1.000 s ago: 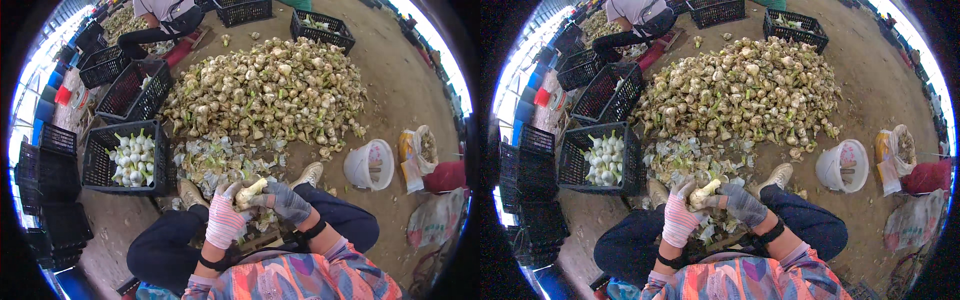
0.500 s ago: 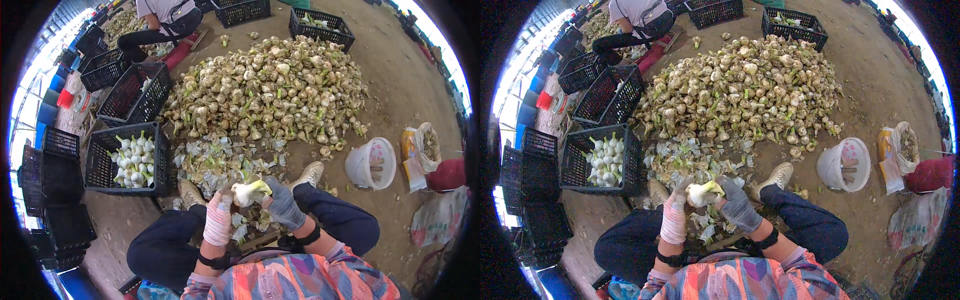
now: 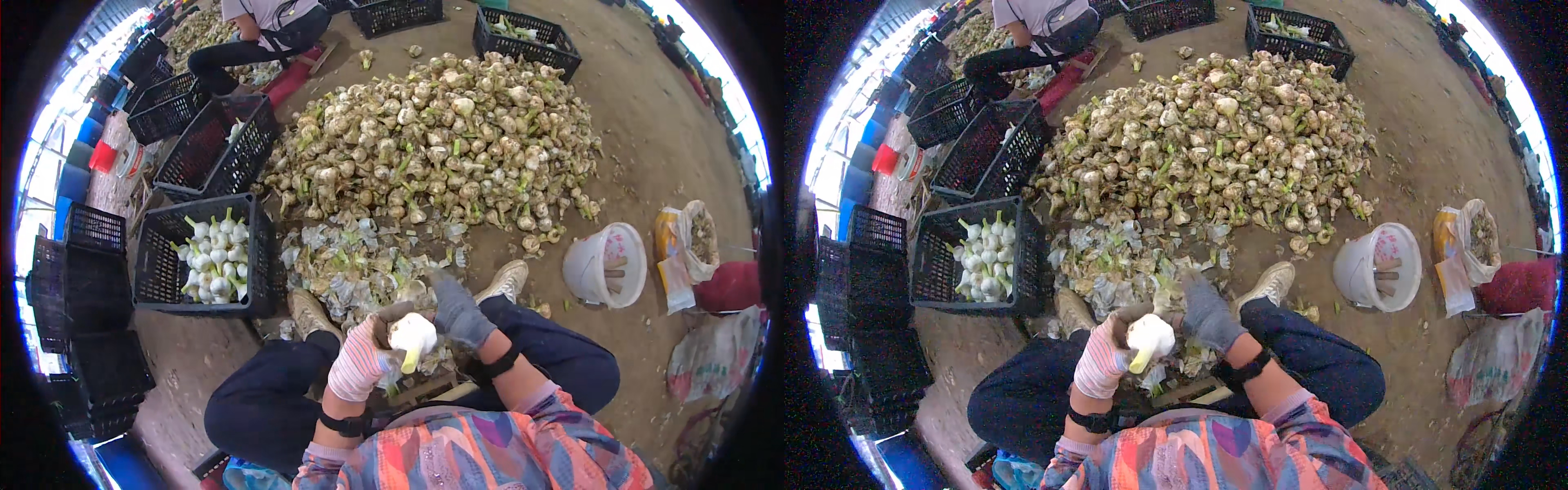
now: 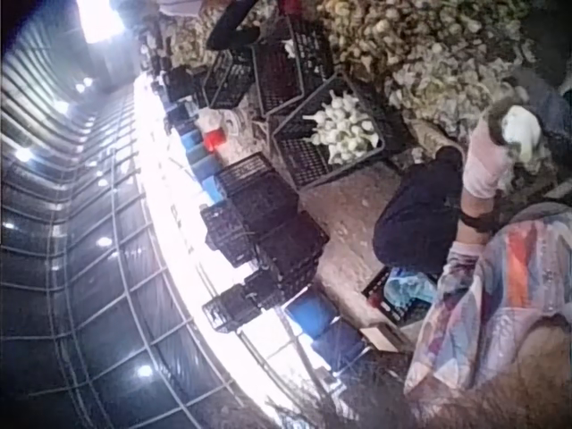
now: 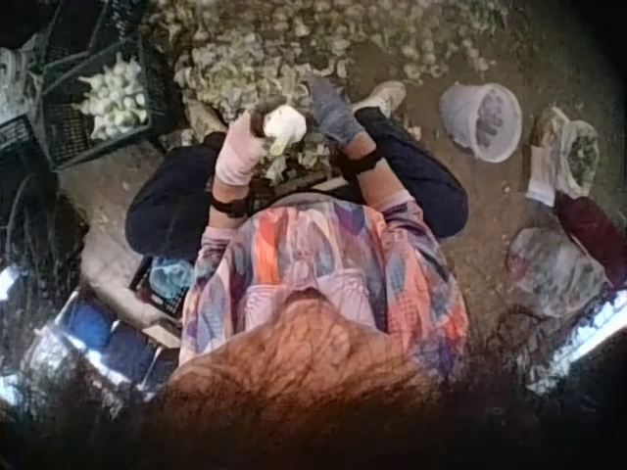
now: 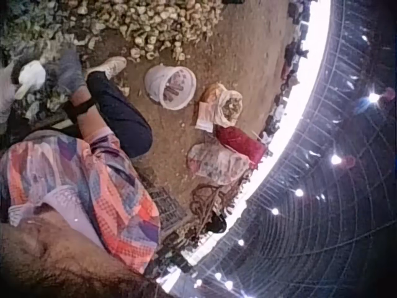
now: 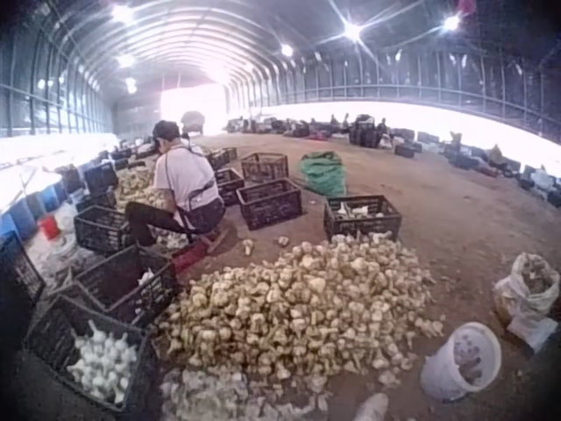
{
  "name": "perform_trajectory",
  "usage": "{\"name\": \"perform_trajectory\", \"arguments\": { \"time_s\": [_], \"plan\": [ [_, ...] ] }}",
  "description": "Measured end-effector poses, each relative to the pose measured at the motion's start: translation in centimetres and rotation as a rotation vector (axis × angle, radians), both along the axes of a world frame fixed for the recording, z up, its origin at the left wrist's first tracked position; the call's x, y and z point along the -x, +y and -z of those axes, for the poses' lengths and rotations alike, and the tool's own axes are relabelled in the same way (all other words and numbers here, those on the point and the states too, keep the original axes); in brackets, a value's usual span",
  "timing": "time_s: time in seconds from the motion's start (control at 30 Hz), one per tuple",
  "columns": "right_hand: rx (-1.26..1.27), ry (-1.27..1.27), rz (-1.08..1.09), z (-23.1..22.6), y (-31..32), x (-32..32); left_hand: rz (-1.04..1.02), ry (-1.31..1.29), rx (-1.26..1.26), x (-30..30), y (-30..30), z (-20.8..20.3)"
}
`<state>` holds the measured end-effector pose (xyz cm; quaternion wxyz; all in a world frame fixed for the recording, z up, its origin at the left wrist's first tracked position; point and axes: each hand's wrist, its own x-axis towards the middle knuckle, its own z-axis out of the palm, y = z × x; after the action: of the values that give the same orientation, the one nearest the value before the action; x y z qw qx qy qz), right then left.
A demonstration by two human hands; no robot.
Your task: Peeling and trimming the roots and stems of garlic bulbs using a small paring knife.
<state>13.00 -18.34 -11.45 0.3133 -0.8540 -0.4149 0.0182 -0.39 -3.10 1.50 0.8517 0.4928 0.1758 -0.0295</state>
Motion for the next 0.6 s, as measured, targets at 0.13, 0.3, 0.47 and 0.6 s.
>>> {"name": "perform_trajectory", "arguments": {
  "time_s": [0.13, 0.3, 0.47, 0.6],
  "plan": [
    [-0.378, 1.154, -0.189, -7.8, 0.0, 0.5, -0.163, 0.127, -0.109, 0.3, 0.5, -0.1],
    [-0.369, 1.202, -0.017, -10.4, 0.5, 2.0, -0.014, 0.089, -0.924, -0.2, 0.8, 0.8],
    [-0.287, 0.649, -0.207, -9.3, 0.4, 2.1, 0.023, 0.068, -1.187, 0.2, 1.2, 1.5],
    [-0.258, 0.557, -0.255, -9.3, 0.9, 2.3, -0.029, 0.04, -1.11, 0.6, 1.7, 2.3]
  ]
}}
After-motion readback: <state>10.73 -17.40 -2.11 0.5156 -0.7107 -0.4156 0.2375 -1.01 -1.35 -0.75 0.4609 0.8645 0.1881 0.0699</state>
